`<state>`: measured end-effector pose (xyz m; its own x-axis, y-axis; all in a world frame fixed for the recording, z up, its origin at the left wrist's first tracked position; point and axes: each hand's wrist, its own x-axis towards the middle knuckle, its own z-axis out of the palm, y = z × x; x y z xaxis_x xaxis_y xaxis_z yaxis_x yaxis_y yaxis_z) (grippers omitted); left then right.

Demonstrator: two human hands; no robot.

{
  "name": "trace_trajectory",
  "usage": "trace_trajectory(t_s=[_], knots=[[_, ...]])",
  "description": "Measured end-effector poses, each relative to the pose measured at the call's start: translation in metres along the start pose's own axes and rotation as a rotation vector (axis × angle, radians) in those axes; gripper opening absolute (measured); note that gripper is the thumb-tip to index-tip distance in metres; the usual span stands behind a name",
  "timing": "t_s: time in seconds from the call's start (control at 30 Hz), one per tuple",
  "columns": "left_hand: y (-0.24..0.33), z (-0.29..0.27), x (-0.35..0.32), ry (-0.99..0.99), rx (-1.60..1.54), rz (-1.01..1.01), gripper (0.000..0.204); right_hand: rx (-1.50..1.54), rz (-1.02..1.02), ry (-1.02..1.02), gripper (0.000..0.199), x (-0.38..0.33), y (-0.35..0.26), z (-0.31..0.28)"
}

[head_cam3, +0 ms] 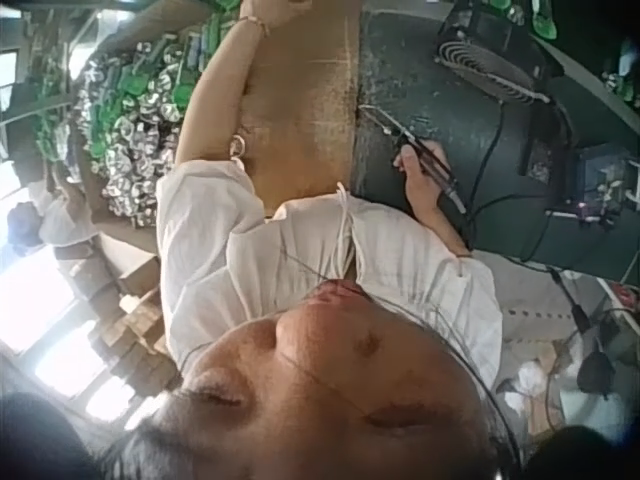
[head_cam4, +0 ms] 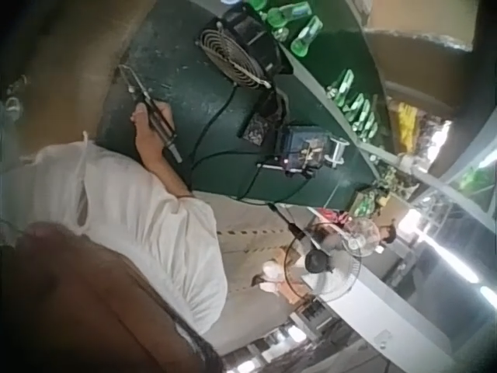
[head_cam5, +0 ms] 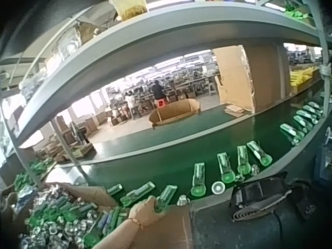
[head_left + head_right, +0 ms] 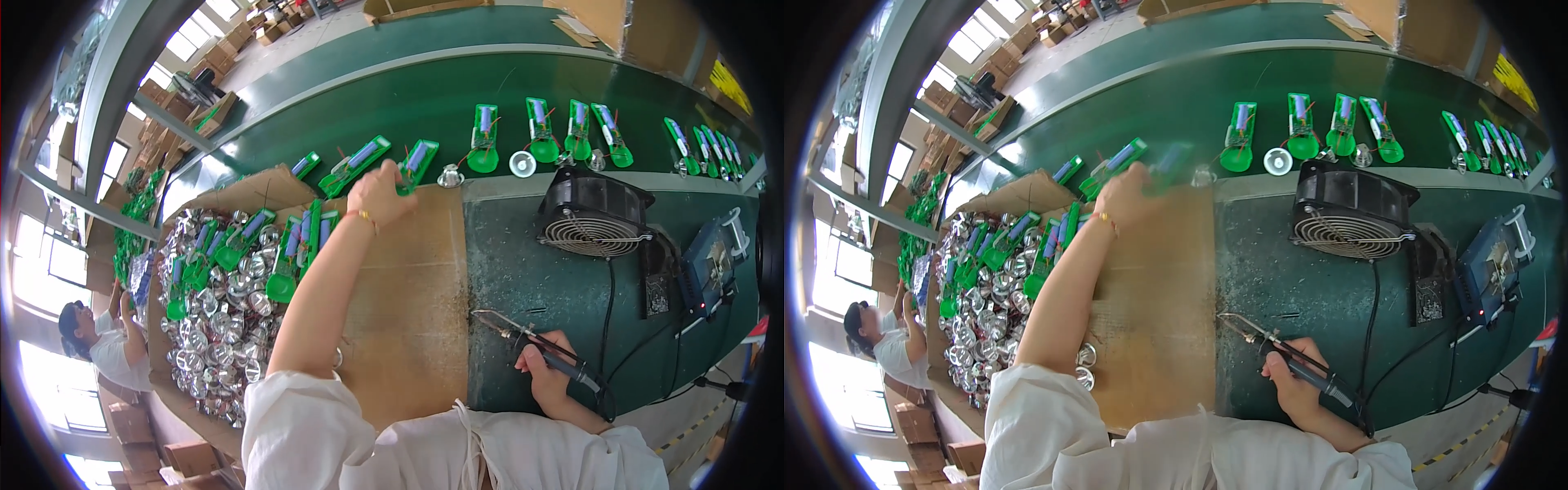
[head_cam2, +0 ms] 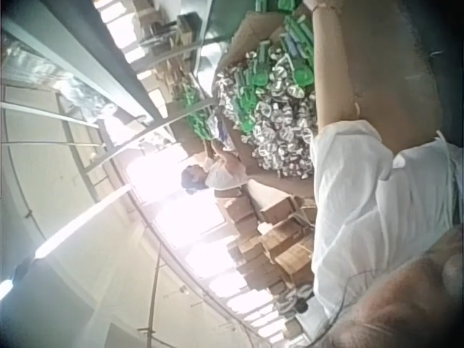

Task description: Soldering wires to circuit boards during the assembly of hand-held flashlights.

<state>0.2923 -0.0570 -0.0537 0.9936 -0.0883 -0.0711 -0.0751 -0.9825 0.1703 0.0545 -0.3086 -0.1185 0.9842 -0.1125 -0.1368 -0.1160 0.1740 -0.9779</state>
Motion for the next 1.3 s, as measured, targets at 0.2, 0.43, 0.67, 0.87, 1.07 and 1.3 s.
trace_trajectory(t_s=[0.2,0.43,0.67,0.87,1.07,1.3], knots=[[0.023,0.018,-0.175,0.067,-0.091,0.058,0.043,-0.102,-0.070,0.071,0.015,0.001,-0.001,-0.001],[-0.015,0.024,-0.284,0.494,-0.223,-0.139,0.032,-0.117,-0.217,0.053,0.016,0.004,0.009,0.006],[-0.075,0.009,-0.302,0.542,-0.335,-0.480,0.022,-0.124,-0.228,0.052,0.018,-0.004,0.012,0.008],[-0.078,0.008,-0.278,0.716,-0.383,-0.178,0.005,-0.103,-0.253,0.017,0.014,-0.019,0.001,0.009],[-0.012,0.017,-0.280,0.129,-1.030,-0.390,0.010,-0.365,-0.366,-0.286,0.017,-0.031,-0.009,0.029],[0.010,0.058,-0.255,0.325,-0.772,-0.114,0.009,-0.293,-0.341,-0.274,0.019,-0.031,0.002,0.043]])
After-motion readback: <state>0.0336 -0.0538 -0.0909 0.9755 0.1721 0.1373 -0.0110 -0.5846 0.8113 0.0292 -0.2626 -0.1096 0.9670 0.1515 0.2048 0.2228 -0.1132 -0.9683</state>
